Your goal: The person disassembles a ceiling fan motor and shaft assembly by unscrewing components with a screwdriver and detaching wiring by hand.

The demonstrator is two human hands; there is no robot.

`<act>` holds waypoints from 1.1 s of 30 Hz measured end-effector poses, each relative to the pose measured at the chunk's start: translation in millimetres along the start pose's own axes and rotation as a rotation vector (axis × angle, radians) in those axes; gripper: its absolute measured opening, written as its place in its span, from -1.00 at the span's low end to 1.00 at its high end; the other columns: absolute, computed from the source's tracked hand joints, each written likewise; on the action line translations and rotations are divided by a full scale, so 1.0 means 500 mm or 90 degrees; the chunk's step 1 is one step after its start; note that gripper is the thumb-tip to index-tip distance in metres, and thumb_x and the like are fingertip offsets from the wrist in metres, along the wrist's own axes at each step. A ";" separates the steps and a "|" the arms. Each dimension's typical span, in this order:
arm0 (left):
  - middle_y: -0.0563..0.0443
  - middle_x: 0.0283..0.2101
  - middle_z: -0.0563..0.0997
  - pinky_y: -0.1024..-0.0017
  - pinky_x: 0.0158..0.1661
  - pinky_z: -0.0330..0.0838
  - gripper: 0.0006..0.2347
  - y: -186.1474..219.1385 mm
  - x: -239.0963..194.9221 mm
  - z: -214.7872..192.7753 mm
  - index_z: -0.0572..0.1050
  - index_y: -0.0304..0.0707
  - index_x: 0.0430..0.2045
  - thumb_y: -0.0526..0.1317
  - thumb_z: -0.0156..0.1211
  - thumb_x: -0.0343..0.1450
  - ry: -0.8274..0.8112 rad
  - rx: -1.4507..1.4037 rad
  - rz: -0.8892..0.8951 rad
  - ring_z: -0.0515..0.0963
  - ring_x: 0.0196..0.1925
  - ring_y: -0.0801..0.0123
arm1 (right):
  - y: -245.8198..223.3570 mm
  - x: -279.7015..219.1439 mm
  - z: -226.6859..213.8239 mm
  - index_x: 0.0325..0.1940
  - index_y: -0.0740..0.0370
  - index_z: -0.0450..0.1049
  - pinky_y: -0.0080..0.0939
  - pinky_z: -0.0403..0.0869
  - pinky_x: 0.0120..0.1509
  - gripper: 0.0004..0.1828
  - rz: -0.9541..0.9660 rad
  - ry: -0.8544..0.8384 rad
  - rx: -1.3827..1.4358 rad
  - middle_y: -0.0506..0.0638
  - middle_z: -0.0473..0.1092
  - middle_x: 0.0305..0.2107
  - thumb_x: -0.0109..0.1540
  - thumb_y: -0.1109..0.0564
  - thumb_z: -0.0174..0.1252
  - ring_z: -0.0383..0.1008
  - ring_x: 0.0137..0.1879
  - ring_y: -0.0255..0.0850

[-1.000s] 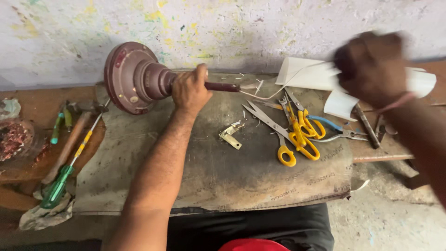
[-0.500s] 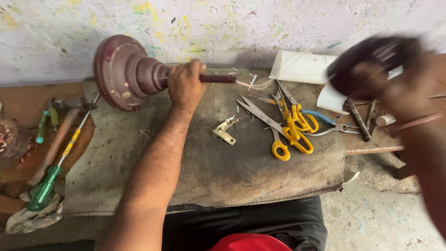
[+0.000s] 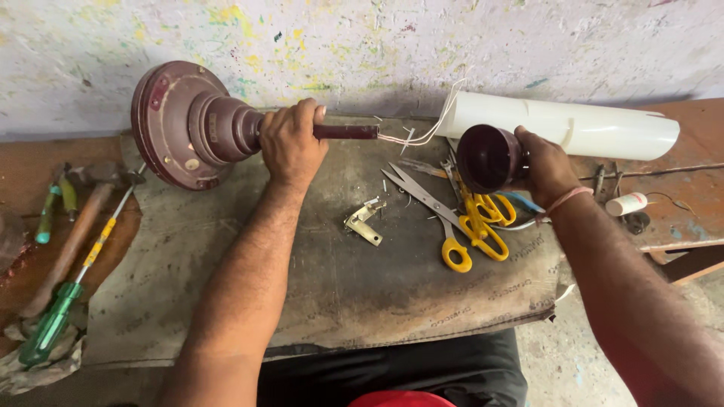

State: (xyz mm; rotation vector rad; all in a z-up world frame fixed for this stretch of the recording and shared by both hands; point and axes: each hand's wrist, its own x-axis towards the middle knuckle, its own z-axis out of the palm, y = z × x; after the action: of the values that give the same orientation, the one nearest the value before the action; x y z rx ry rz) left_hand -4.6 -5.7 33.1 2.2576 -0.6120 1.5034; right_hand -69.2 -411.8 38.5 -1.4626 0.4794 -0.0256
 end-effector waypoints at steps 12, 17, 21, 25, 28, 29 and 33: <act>0.01 -0.41 0.59 0.16 -0.25 0.33 -0.84 0.000 -0.004 0.009 0.42 -0.24 -0.20 -0.22 0.30 0.54 -0.003 -0.010 0.006 0.58 -0.34 0.16 | 0.034 -0.143 0.044 0.13 0.39 0.45 -0.05 0.50 -0.07 -0.74 -0.901 0.178 -0.595 0.20 0.49 -0.19 0.38 0.23 0.22 0.52 -0.15 0.09; -0.04 -0.36 0.62 0.15 -0.22 0.35 -0.80 -0.002 -0.011 0.007 0.42 -0.28 -0.14 -0.18 0.29 0.54 -0.006 0.001 0.023 0.60 -0.30 0.13 | 0.079 -0.295 0.224 0.18 0.25 0.42 0.09 0.53 0.06 -0.33 -0.812 -0.174 -0.601 0.23 0.47 -0.07 0.13 -0.15 0.43 0.49 0.07 0.18; -0.05 -0.34 0.62 0.15 -0.20 0.35 -0.80 -0.002 -0.013 0.003 0.42 -0.27 -0.14 -0.19 0.30 0.55 -0.011 -0.013 0.028 0.61 -0.28 0.13 | 0.077 -0.286 0.337 0.20 0.27 0.43 0.22 0.49 -0.04 -0.17 -0.685 -0.211 -0.710 0.36 0.40 0.03 0.01 -0.24 0.43 0.43 0.10 0.32; -0.05 -0.37 0.61 0.14 -0.19 0.37 -0.79 0.003 -0.012 0.001 0.43 -0.26 -0.16 -0.18 0.33 0.51 -0.031 -0.015 0.021 0.59 -0.30 0.12 | 0.107 -0.242 0.360 -0.01 0.18 0.50 0.15 0.48 0.04 -0.57 -0.658 -0.266 -0.732 0.21 0.48 -0.13 0.11 -0.04 0.32 0.47 0.06 0.20; -0.04 -0.35 0.62 0.14 -0.21 0.35 -0.81 0.002 -0.011 -0.001 0.43 -0.25 -0.18 -0.20 0.34 0.51 -0.024 -0.021 0.031 0.59 -0.29 0.10 | 0.128 -0.199 0.345 -0.12 0.21 0.48 0.13 0.49 0.10 -0.74 -0.721 -0.250 -0.677 0.19 0.49 -0.25 0.18 0.05 0.27 0.50 -0.01 0.16; -0.04 -0.35 0.61 0.14 -0.21 0.35 -0.80 0.001 -0.010 -0.001 0.43 -0.26 -0.17 -0.21 0.34 0.51 -0.023 -0.024 0.033 0.59 -0.28 0.09 | 0.132 -0.187 0.335 -0.12 0.20 0.50 0.13 0.49 0.07 -0.75 -0.714 -0.230 -0.675 0.19 0.49 -0.27 0.17 0.08 0.25 0.50 -0.04 0.16; -0.04 -0.34 0.61 0.13 -0.20 0.34 -0.80 0.004 -0.014 0.002 0.43 -0.26 -0.17 -0.22 0.35 0.50 -0.032 -0.040 0.022 0.60 -0.27 0.09 | 0.103 -0.127 0.273 -0.15 0.22 0.46 0.07 0.51 0.10 -0.87 -0.716 -0.122 -0.865 0.17 0.48 -0.32 0.22 0.19 0.17 0.51 -0.06 0.09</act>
State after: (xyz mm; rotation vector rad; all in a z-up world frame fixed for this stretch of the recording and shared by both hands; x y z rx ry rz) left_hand -7.2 -7.1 26.4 2.2537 -0.7073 1.4265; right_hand -96.1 -256.9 12.6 -2.8570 -0.7245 -0.5276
